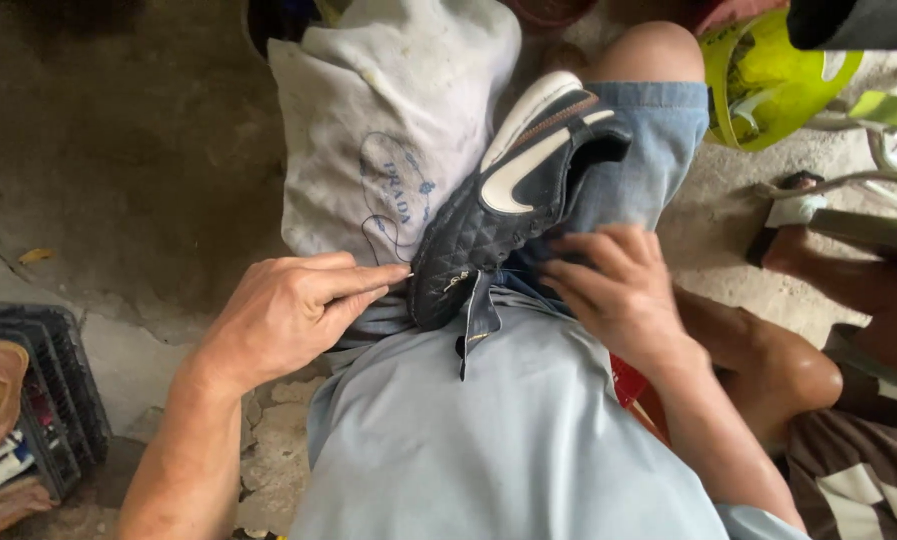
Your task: Hand-sewing the upper of a black sneaker to repair the seam using a needle and thread.
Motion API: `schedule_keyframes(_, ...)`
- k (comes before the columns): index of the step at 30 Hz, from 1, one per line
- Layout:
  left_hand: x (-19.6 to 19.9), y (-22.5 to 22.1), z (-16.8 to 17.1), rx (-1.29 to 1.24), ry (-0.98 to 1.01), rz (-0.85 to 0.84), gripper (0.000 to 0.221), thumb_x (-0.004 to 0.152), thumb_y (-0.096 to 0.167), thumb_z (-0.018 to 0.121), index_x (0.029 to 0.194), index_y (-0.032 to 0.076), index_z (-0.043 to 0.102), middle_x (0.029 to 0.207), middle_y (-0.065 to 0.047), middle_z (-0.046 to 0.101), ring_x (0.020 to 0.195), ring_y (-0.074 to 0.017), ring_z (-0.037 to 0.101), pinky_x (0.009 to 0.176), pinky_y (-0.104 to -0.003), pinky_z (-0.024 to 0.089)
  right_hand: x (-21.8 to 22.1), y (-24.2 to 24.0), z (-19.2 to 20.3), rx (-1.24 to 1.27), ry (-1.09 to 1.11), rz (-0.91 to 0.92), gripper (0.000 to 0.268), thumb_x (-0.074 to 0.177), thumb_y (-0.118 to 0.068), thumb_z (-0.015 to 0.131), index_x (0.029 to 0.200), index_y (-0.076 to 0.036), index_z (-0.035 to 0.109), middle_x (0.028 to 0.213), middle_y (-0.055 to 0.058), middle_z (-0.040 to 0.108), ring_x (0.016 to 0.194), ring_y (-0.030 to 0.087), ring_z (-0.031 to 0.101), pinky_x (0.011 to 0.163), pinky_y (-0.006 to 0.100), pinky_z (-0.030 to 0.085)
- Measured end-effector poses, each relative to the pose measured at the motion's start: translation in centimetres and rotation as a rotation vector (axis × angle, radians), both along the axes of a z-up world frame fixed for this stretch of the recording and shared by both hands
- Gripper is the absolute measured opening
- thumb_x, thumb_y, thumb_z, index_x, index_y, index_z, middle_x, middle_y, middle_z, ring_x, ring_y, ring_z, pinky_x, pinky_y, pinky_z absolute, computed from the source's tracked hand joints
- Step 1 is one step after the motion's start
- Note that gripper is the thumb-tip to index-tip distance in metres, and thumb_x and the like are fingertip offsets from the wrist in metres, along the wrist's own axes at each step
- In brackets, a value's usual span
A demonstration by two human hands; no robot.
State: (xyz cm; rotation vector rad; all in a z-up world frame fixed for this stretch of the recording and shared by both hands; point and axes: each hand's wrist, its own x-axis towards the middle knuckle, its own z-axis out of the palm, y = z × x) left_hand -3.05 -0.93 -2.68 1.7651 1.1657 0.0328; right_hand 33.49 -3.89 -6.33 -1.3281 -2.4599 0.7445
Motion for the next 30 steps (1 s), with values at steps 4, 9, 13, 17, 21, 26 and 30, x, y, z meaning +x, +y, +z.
schedule_keyframes(4,-0.1,-0.6,-0.1,0.001,-0.029,0.029,0.034,0.095,0.022,0.071,0.128,0.026,0.075,0.075,0.007,0.067,0.055,-0.018,0.058,0.05,-0.039,0.048,2.5,1.2,4.1,-0.72,0.567,-0.268,0.007,0.092,-0.003,0.065,0.09,0.003,0.068,0.113,0.02,0.071,0.102,0.025,0.072,0.09,0.032,0.059)
schedule_keyframes(9,0.1,-0.9,-0.4,0.027,-0.048,0.046,0.033,0.095,0.023,0.071,0.127,0.028,0.076,0.074,0.006,0.065,0.058,-0.0205,0.06,0.053,-0.039,0.048,4.8,1.9,3.3,-0.961,1.398,-0.338,0.015,0.103,-0.01,0.054,0.104,-0.003,0.067,0.102,0.016,0.071,0.08,0.025,0.073,0.068,0.029,0.063)
schedule_keyframes(13,0.2,-1.1,-0.6,0.014,-0.053,0.042,0.035,0.094,0.023,0.072,0.129,0.029,0.075,0.073,0.006,0.064,0.057,-0.0196,0.058,0.052,-0.039,0.048,1.4,5.1,5.3,-0.715,0.571,-0.628,0.017,0.103,0.002,0.061,0.12,0.004,0.066,0.115,0.019,0.073,0.101,0.023,0.075,0.092,0.028,0.065)
schedule_keyframes(17,0.4,-1.1,-0.3,0.005,-0.042,0.044,0.036,0.094,0.023,0.073,0.129,0.029,0.075,0.071,0.005,0.062,0.053,-0.0199,0.055,0.048,-0.04,0.047,0.0,6.3,4.2,-0.598,0.739,-0.45,0.016,0.108,0.0,0.06,0.123,0.003,0.064,0.125,0.021,0.07,0.111,0.025,0.075,0.102,0.028,0.065)
schedule_keyframes(21,0.4,-1.2,-0.1,-0.011,-0.026,0.044,0.037,0.094,0.022,0.07,0.13,0.031,0.074,0.075,0.005,0.065,0.055,-0.0221,0.057,0.049,-0.042,0.046,-0.8,7.0,3.9,-0.501,0.379,-0.44,0.014,0.101,0.008,0.064,0.113,0.004,0.071,0.115,0.017,0.074,0.102,0.02,0.073,0.097,0.028,0.062)
schedule_keyframes(26,0.7,-1.1,0.1,-0.054,-0.018,0.051,0.037,0.094,0.021,0.068,0.129,0.03,0.075,0.079,0.006,0.069,0.058,-0.0237,0.062,0.05,-0.044,0.046,0.3,6.7,1.7,-0.315,0.198,-0.078,0.022,0.093,0.007,0.073,0.114,0.007,0.073,0.117,0.025,0.074,0.103,0.031,0.076,0.094,0.034,0.063)
schedule_keyframes(30,0.5,-0.8,-0.1,-0.03,-0.041,0.04,0.035,0.094,0.02,0.069,0.127,0.029,0.076,0.074,0.006,0.067,0.054,-0.0223,0.059,0.046,-0.044,0.045,-0.1,7.7,0.6,-0.444,0.218,0.101,0.012,0.093,0.004,0.064,0.104,0.004,0.068,0.103,0.014,0.071,0.09,0.025,0.07,0.079,0.036,0.057)
